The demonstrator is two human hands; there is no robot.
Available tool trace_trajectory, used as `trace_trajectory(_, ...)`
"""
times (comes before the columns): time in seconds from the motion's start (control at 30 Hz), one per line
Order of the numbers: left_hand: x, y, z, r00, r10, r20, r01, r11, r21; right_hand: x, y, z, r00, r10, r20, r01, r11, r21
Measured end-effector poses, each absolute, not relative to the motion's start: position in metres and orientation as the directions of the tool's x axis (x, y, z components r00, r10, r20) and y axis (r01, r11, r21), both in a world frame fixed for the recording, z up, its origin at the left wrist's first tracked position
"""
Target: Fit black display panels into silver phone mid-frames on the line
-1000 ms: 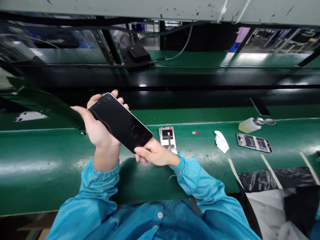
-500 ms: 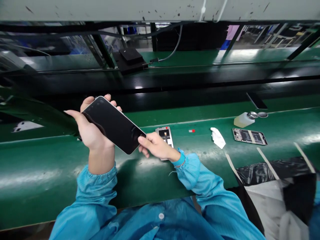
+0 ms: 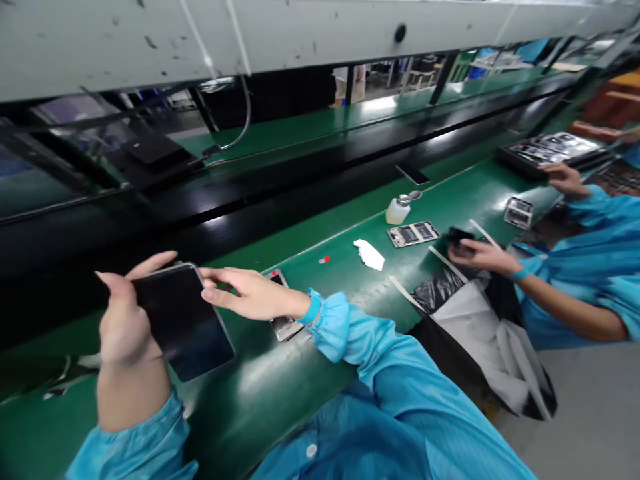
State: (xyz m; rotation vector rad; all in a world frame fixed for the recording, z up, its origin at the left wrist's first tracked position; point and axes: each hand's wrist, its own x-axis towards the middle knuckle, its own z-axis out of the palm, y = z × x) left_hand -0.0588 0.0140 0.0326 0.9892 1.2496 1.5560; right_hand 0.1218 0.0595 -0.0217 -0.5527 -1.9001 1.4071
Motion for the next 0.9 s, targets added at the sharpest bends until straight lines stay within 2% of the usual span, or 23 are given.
trace_trajectory(0.07, -0.053, 0.015, 0.024, -0.238, 0.97, 0.043, -0.082, -0.064, 0.995, 0.12, 0.063, -0.024, -0.615, 0.731, 0.297, -0.093, 0.307, -0.947)
trace_trajectory(0.23, -0.058, 0.025, 0.008, -0.103, 0.993, -0.053, -0.063, 0.047, 0.997, 0.119, 0.072, -0.029, -0.623, 0.761, 0.183, -0.141, 0.122, -0.983)
trace_trajectory(0.37, -0.065, 0.034, 0.001, -0.085, 0.99, -0.109, -0.036, 0.106, 0.994, 0.111, 0.085, -0.036, -0.606, 0.779, 0.16, -0.16, 0.078, -0.984)
trace_trajectory(0.47, -0.063, 0.048, -0.006, -0.055, 0.986, -0.16, -0.078, 0.156, 0.985, 0.105, 0.1, -0.042, -0.577, 0.807, 0.126, -0.199, 0.011, -0.98)
trace_trajectory(0.53, -0.061, 0.067, -0.013, -0.085, 0.981, -0.172, -0.114, 0.162, 0.98, 0.113, 0.11, -0.044, -0.517, 0.846, 0.13, -0.185, 0.038, -0.982)
trace_trajectory(0.63, -0.053, 0.11, -0.021, -0.169, 0.971, -0.166, -0.138, 0.144, 0.98, 0.161, 0.114, -0.045, -0.374, 0.903, 0.213, 0.029, 0.24, -0.97)
trace_trajectory(0.7, -0.045, 0.14, -0.025, -0.207, 0.966, -0.156, -0.134, 0.13, 0.982, 0.214, 0.107, -0.047, -0.307, 0.921, 0.24, 0.288, 0.33, -0.899)
trace_trajectory(0.73, -0.04, 0.152, -0.026, -0.218, 0.965, -0.148, -0.133, 0.121, 0.984, 0.244, 0.1, -0.049, -0.258, 0.941, 0.22, 0.419, 0.314, -0.852)
trace_trajectory(0.8, -0.031, 0.172, -0.024, -0.208, 0.969, -0.13, -0.129, 0.104, 0.986, 0.307, 0.084, -0.054, -0.053, 0.995, 0.08, 0.694, 0.094, -0.713)
trace_trajectory(0.9, -0.02, 0.189, -0.015, -0.133, 0.988, -0.08, -0.133, 0.062, 0.989, 0.392, 0.057, -0.064, 0.241, 0.97, -0.023, 0.791, -0.21, -0.575)
